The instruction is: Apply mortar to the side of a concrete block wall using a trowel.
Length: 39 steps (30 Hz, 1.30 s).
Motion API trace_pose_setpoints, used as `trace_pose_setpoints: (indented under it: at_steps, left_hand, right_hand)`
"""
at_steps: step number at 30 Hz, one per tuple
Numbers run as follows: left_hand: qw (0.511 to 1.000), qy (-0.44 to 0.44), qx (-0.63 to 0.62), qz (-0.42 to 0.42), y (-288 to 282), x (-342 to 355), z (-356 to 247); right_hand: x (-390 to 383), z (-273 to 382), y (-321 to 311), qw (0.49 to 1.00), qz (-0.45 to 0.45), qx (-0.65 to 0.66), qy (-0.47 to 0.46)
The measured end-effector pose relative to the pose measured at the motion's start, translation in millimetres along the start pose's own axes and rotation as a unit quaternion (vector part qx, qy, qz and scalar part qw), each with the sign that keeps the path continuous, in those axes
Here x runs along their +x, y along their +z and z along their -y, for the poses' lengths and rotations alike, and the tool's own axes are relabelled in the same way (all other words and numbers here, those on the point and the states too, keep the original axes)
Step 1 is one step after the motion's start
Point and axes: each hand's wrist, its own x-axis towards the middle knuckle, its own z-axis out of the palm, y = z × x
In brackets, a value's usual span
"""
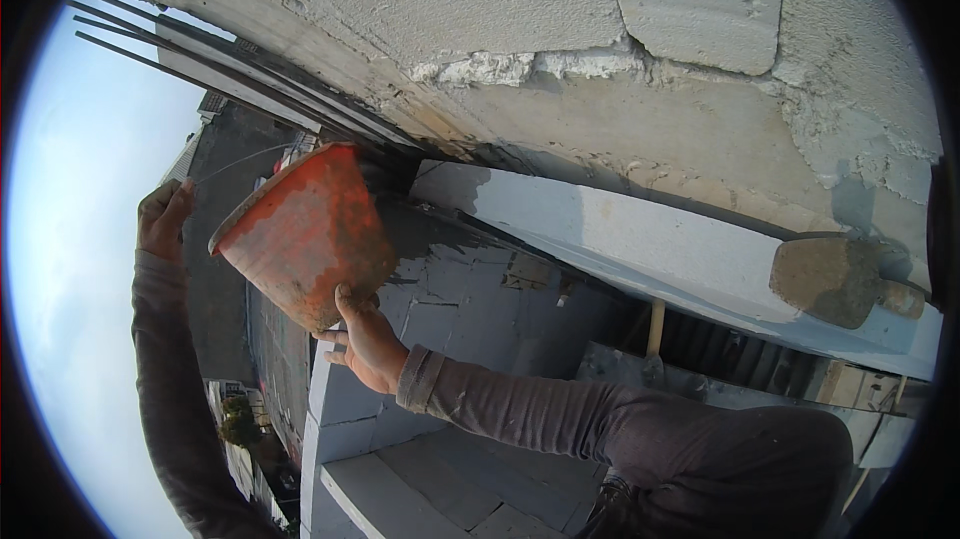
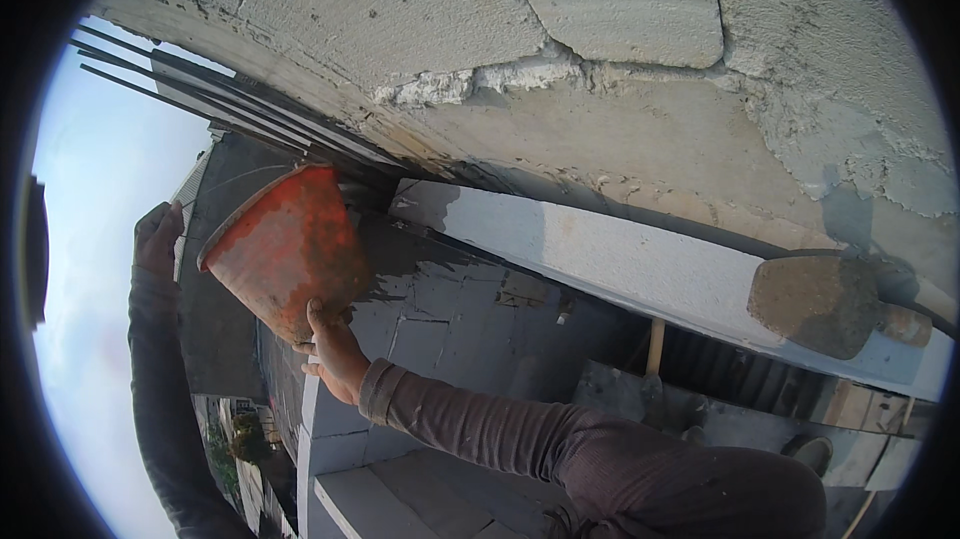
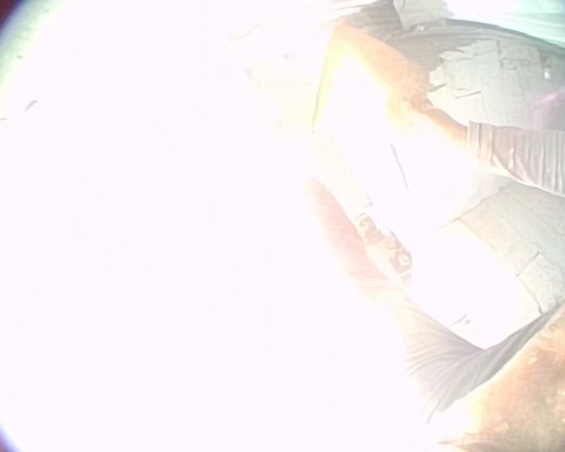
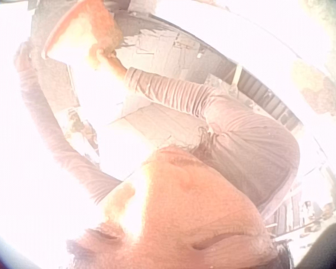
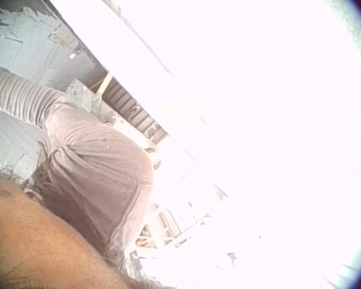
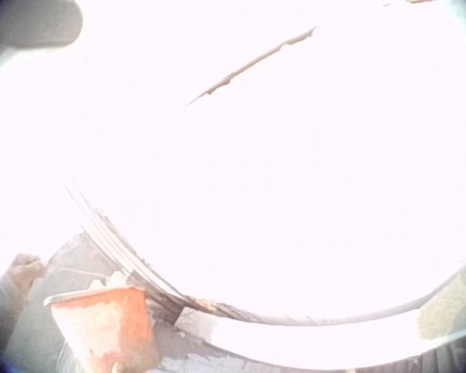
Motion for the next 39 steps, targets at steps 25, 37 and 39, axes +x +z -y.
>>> trace_pose_setpoints:
  at_steps: [25, 37, 39]
  left_hand:
    - [0.997, -0.061, -0.039, 0.038, 53.7, -39.2, 4.5]
    - [0.994, -0.079, -0.03, -0.068, 34.6, -17.5, 112.8]
    - [0.983, -0.098, -0.111, -0.111, 33.8, -20.0, 134.0]
  right_hand:
    - [-6.6, -45.2, -5.7, 0.984, -0.028, -0.102, -0.143]
    - [8.5, -42.8, 37.1, 0.944, -0.06, -0.263, -0.188]
    - [3.2, -31.1, 37.0, 0.918, -0.024, -0.33, -0.219]
